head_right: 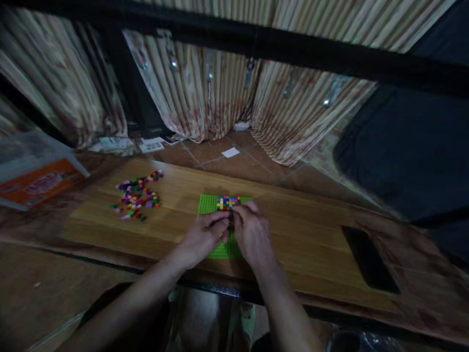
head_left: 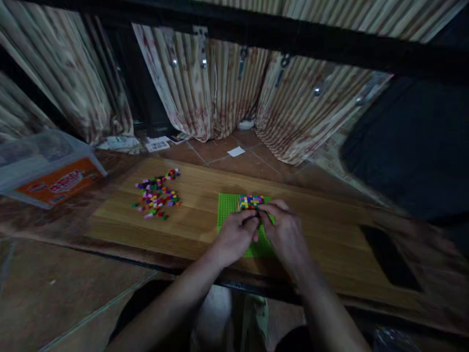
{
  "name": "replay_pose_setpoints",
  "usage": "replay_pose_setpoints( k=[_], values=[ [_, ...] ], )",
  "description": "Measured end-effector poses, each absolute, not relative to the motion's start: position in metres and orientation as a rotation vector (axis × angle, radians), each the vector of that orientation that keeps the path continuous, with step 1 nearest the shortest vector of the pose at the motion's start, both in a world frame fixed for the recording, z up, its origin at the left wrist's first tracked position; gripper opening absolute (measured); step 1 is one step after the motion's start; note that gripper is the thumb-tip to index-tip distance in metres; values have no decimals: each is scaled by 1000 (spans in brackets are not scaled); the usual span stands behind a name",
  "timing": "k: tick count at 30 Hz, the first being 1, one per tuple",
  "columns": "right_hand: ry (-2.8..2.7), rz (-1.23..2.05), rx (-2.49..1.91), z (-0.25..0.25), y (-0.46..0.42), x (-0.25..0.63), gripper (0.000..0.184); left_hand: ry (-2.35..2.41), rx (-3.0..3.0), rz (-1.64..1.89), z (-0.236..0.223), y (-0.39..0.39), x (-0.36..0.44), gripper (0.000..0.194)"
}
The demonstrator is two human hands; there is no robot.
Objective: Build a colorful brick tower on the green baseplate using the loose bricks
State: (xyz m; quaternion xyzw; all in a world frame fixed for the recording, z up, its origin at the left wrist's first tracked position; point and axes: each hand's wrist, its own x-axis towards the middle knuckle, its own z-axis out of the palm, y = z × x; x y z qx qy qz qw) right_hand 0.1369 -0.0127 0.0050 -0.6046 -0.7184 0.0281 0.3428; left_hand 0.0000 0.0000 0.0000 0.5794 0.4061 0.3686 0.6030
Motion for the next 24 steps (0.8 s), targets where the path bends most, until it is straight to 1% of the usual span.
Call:
replay_pose_setpoints(
  k=[4, 8, 14, 17, 20, 24],
  values=[
    [-1796, 133, -1544, 6, -13, 139, 21, 935, 1328, 841, -2, 0, 2, 21],
    [-1594, 269, -1563, 3, -12, 145, 18, 967, 1312, 842, -3, 0, 2, 26],
    [-1158, 568, -1607, -10, -2, 144, 31, 979, 1327, 853, -4, 0, 2, 27],
    [-1122, 645, -1657, -14, 1, 141, 39, 961, 1323, 860, -4, 0, 2, 28],
    [-1109, 701, -1692, -15, 2, 140, 45, 944, 1318, 854, -4, 0, 2, 28],
    [-1029, 768, -1686, -15, 3, 139, 45, 936, 1293, 840, -5, -1, 2, 29]
  ],
)
